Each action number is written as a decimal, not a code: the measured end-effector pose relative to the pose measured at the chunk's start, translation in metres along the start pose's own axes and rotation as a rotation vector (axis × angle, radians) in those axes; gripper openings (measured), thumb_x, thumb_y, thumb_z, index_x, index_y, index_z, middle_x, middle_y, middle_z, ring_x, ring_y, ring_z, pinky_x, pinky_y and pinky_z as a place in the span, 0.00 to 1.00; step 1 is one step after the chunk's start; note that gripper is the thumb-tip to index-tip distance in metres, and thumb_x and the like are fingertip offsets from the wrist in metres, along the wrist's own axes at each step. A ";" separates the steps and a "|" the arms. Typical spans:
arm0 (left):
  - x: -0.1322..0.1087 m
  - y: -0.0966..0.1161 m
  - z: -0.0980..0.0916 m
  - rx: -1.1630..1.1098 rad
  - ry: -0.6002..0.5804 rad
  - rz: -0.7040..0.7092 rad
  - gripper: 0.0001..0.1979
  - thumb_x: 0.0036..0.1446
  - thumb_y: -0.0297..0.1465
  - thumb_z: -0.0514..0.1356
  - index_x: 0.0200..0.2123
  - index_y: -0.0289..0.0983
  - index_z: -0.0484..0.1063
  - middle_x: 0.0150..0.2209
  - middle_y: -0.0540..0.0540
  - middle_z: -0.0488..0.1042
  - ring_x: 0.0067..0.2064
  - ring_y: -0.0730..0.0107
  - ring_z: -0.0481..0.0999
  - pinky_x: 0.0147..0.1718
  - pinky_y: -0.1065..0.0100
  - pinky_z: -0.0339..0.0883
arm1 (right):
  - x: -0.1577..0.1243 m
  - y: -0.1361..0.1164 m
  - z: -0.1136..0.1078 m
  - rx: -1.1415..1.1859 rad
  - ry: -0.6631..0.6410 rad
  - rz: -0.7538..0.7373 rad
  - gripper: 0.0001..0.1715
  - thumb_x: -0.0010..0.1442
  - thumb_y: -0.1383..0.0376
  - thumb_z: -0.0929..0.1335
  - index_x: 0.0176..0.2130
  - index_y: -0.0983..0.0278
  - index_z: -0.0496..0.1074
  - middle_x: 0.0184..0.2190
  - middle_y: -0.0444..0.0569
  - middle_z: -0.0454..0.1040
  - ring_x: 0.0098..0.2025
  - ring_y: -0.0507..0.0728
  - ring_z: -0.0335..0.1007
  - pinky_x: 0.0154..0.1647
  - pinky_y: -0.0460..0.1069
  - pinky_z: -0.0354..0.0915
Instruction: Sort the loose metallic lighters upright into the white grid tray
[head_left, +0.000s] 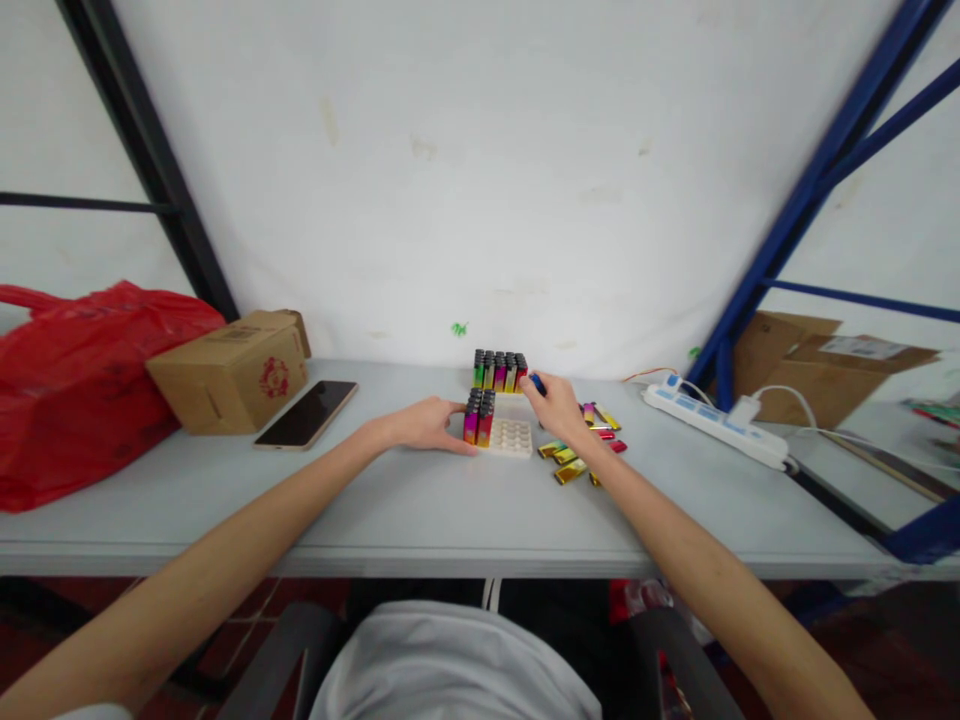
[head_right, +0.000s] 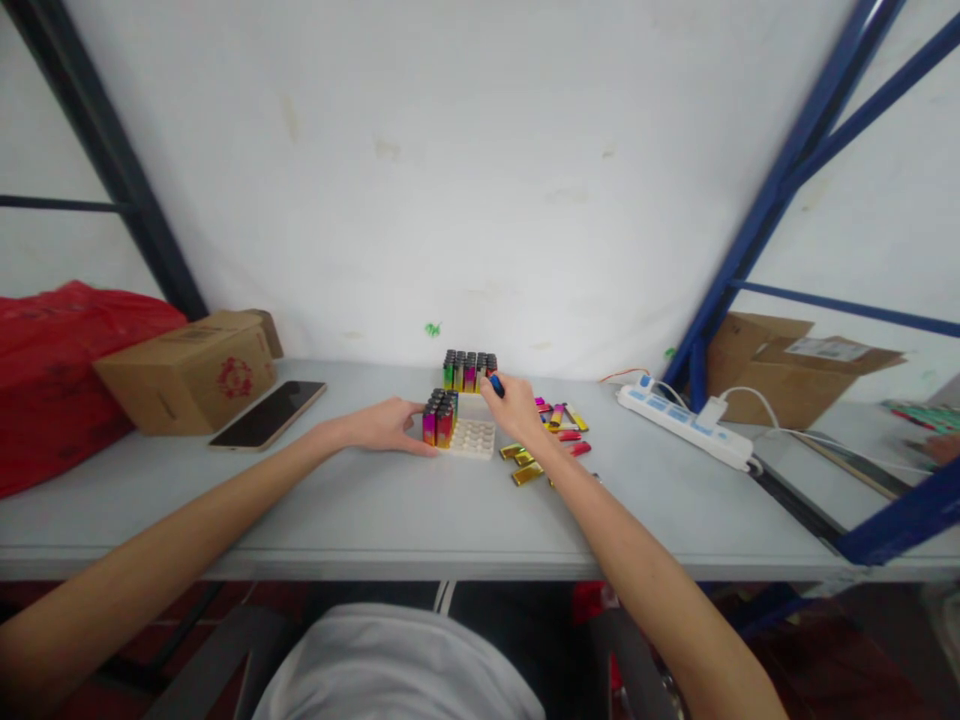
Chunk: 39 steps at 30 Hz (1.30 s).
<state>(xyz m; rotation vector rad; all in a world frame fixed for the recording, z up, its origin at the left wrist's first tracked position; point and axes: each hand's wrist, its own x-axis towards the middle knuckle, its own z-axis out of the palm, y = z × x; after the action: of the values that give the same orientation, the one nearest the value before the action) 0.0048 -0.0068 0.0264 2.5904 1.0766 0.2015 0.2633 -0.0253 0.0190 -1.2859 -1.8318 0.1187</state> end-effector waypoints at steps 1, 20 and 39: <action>0.000 -0.001 0.000 -0.002 -0.004 -0.002 0.40 0.49 0.60 0.64 0.54 0.35 0.75 0.24 0.51 0.71 0.26 0.64 0.70 0.25 0.68 0.55 | 0.000 -0.001 -0.001 0.008 0.005 0.001 0.24 0.68 0.50 0.60 0.26 0.61 0.60 0.21 0.41 0.60 0.27 0.52 0.58 0.30 0.48 0.51; 0.000 -0.006 -0.001 0.003 -0.040 0.020 0.38 0.49 0.61 0.64 0.49 0.34 0.76 0.25 0.51 0.68 0.26 0.67 0.66 0.25 0.68 0.53 | -0.003 0.003 0.010 -0.160 -0.386 -0.129 0.13 0.73 0.60 0.63 0.37 0.64 0.68 0.32 0.50 0.79 0.33 0.55 0.72 0.36 0.47 0.60; -0.002 -0.002 -0.003 -0.010 -0.053 0.008 0.37 0.50 0.59 0.64 0.51 0.36 0.76 0.28 0.50 0.72 0.28 0.66 0.69 0.27 0.69 0.56 | 0.008 0.035 -0.022 -0.253 -0.469 -0.266 0.21 0.74 0.57 0.60 0.48 0.67 0.77 0.40 0.54 0.80 0.40 0.57 0.75 0.45 0.49 0.66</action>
<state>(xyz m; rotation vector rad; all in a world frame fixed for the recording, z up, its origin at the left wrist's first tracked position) 0.0010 -0.0061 0.0285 2.5764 1.0443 0.1397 0.3034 -0.0108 0.0193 -1.2390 -2.4698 0.0460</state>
